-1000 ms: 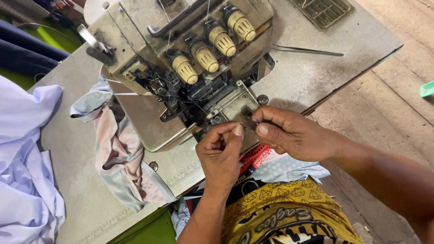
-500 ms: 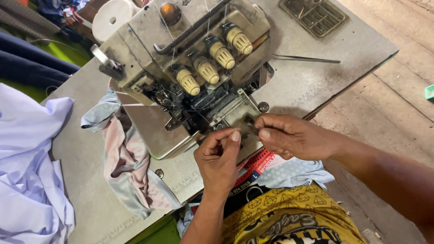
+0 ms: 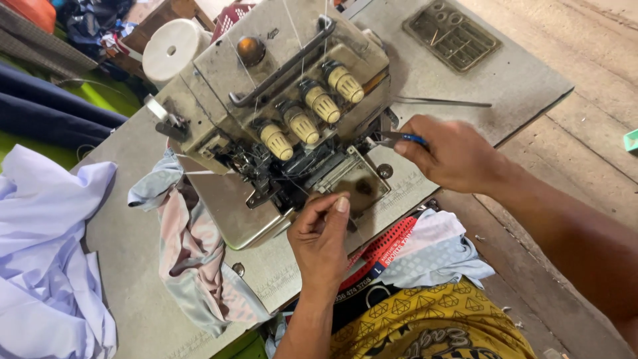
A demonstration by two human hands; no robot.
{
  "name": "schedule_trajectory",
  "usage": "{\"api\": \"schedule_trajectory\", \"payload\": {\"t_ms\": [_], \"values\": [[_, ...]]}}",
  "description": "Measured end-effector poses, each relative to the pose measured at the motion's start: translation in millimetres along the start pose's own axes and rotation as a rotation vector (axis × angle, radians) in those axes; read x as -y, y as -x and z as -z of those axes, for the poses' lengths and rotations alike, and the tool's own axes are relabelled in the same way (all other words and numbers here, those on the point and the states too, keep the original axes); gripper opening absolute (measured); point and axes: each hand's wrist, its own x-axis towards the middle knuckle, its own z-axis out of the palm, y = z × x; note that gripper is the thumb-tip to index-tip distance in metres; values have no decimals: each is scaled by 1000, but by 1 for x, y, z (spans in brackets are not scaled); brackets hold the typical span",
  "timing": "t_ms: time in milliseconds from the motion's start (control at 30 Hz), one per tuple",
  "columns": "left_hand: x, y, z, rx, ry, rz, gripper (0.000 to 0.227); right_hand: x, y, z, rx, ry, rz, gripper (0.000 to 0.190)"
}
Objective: Threading an industrial overlock sewing machine using tweezers and adjusting thread paths
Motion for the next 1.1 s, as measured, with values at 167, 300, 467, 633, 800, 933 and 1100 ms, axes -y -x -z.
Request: {"api": "schedule_trajectory", "payload": {"t_ms": [167,300,467,633,800,933,1100], "values": [[22,6,3,28,136,74,12,-37,-14,-23,-277,520,202,24],[26,0,1,34,209,47,9,-35,-20,-15,-473,653,321,26],[26,-6,-11,13,329,107,12,-41,-21,8,-375,635,242,49],[44,-1,-9,-83,625,320,11,-60,-28,30,-404,385,331,28],[44,-4,-7,-196,838,459,8,-80,-47,41,-85,365,-38,24],[42,-5,-3,-199,885,479,10,-70,-37,43,-120,300,-105,18],[50,-4,0,-168,910,485,8,-66,8,0,-30,-1004,465,67]]}}
